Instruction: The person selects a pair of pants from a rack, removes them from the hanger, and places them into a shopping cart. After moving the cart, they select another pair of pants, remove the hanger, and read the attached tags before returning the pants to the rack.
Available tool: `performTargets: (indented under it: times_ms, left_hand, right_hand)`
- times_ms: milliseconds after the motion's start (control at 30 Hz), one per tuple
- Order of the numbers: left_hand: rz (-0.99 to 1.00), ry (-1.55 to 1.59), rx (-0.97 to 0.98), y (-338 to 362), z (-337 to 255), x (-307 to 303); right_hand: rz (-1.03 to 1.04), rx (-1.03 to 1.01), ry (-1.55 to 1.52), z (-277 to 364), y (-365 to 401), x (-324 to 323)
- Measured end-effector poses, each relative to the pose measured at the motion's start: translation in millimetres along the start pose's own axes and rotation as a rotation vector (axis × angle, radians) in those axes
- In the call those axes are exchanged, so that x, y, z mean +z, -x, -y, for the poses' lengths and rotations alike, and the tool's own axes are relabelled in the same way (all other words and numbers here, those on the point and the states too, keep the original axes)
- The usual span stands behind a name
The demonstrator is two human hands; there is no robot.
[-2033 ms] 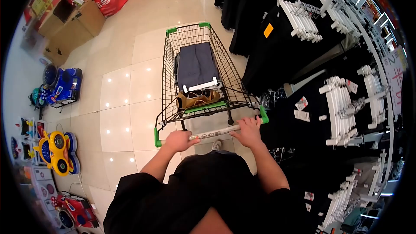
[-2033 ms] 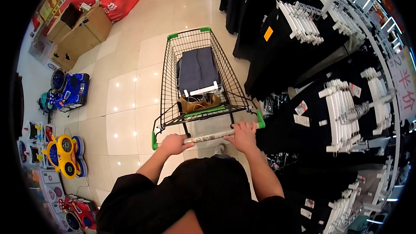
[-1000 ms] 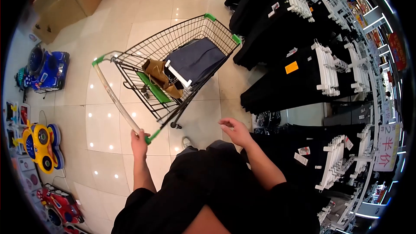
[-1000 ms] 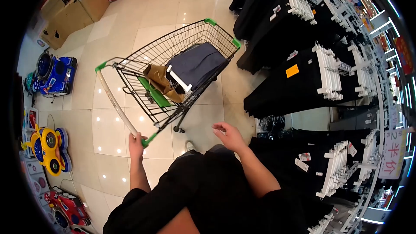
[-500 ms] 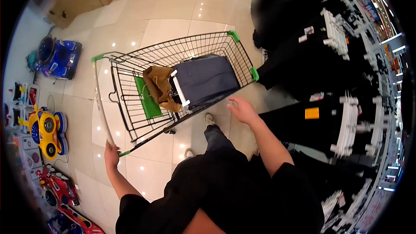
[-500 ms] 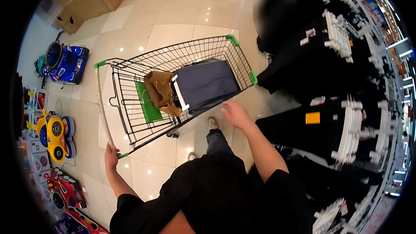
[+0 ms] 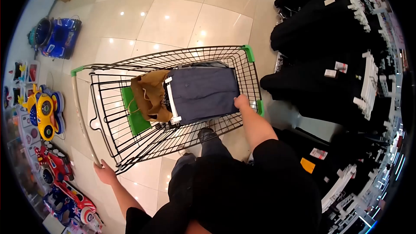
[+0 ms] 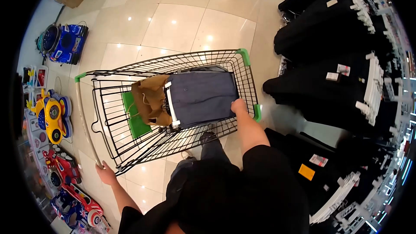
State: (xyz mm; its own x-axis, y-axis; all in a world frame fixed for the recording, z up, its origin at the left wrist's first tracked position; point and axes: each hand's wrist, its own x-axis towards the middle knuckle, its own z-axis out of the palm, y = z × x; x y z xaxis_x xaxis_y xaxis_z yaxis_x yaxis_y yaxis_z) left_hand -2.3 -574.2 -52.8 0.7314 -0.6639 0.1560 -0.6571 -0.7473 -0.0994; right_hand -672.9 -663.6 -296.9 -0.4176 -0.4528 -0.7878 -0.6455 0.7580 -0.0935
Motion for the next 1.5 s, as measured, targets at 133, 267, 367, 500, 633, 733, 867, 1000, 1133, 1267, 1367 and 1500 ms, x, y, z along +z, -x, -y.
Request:
performTargets:
  times_ms: [133, 267, 367, 500, 633, 733, 867, 1000, 1133, 1267, 1367, 1500]
  left_hand:
    - [0.044, 0.047, -0.063, 12, -25, -20]
    - [0.025, 0.005, -0.071, 15, -23, -18]
    - [-0.005, -0.036, -0.052, 16, -22, -17]
    - [0.008, -0.041, -0.078, 16, -25, -18]
    - [-0.014, -0.054, -0.073, 12, -22, -13]
    - [0.006, -0.029, -0.069, 13, -19, -15]
    - [-0.009, -0.037, -0.06, 14, -26, -19]
    - [-0.061, -0.041, -0.02, 9, -7, -6]
    - [-0.037, -0.027, -0.034, 10, -18, -12]
    - [-0.022, -0.047, -0.064, 7, -17, -9]
    - [-0.01, -0.037, -0.065, 8, -23, -17]
    - [-0.02, -0.03, -0.056, 11, -19, -14]
  right_hand:
    - [-0.16, 0.03, -0.236, -3, -23, 19]
    - [-0.058, 0.129, -0.171, -2, -32, 19]
    - [0.0, 0.121, -0.065, -9, -43, 24]
    - [0.148, 0.139, 0.046, 1, -24, 0]
    - [0.267, 0.067, 0.232, 9, -18, -16]
    - [0.087, -0.017, 0.151, 13, -28, -15]
    - [-0.195, 0.044, -0.17, 19, -49, -10]
    - [-0.073, -0.008, -0.163, 37, -62, -15]
    - [-0.077, -0.029, -0.848, 35, -82, -4]
    - [-0.117, -0.366, -1.046, 55, -71, -24]
    - [-0.397, -0.298, -0.535, 45, -80, -9]
    - [-0.432, -0.035, -0.392, 33, -71, 18]
